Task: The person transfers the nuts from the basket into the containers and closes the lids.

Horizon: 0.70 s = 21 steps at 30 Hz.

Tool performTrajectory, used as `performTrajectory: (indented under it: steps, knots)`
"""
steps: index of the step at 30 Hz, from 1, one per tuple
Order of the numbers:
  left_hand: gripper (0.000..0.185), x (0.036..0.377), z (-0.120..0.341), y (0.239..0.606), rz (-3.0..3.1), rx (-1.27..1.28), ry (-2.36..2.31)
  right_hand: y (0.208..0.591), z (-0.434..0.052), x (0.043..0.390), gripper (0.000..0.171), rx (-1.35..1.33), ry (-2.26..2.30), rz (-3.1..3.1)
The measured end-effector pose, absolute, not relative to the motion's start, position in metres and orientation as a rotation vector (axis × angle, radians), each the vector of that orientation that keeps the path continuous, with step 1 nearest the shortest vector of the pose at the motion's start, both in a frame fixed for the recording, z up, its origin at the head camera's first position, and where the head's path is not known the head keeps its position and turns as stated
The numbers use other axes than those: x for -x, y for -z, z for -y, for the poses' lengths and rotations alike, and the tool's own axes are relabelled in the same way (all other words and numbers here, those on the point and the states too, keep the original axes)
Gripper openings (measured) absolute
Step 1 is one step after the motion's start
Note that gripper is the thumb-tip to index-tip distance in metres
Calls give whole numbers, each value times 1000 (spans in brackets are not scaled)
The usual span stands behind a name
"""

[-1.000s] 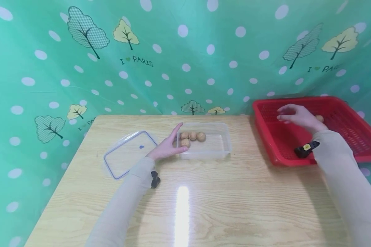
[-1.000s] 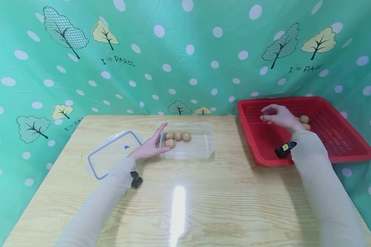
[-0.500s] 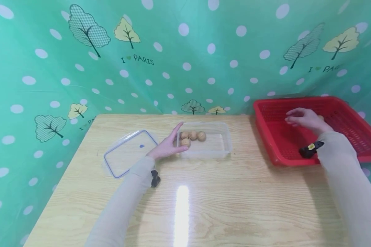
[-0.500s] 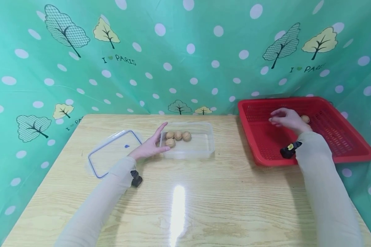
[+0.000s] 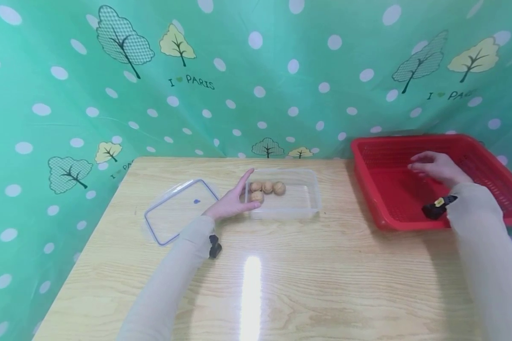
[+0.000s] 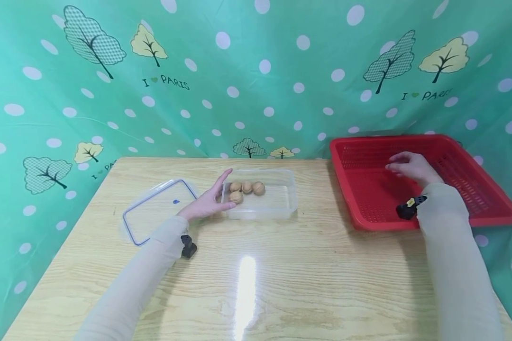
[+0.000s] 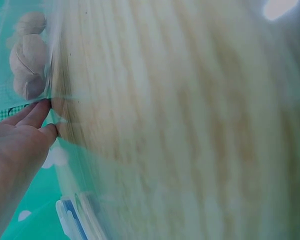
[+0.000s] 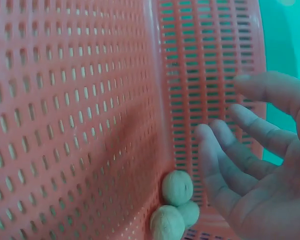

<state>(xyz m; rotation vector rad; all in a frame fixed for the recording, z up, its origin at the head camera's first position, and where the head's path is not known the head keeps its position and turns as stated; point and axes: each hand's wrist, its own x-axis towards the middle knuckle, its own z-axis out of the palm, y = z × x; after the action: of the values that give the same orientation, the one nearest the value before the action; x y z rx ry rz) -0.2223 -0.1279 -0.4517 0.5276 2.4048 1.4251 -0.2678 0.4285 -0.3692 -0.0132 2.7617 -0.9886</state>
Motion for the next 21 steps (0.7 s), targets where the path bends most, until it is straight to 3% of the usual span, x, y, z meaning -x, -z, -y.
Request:
performTrajectory:
  steps: [13,15,19,21]
  knots:
    - [104,223,127,451,-2386,-529,-1439,370,-460,261,72,-138,1163,-2679]
    - [104,222,127,450,-2378,-528,-1446,371,-464,259,60,-176,1193,-2665]
    - [104,221,127,449,-2372,-520,-1454,371,-470,255,20,-249,1350,-2560]
    - [104,222,127,449,-2374,-522,-1454,368,-469,252,12,-276,1445,-2484]
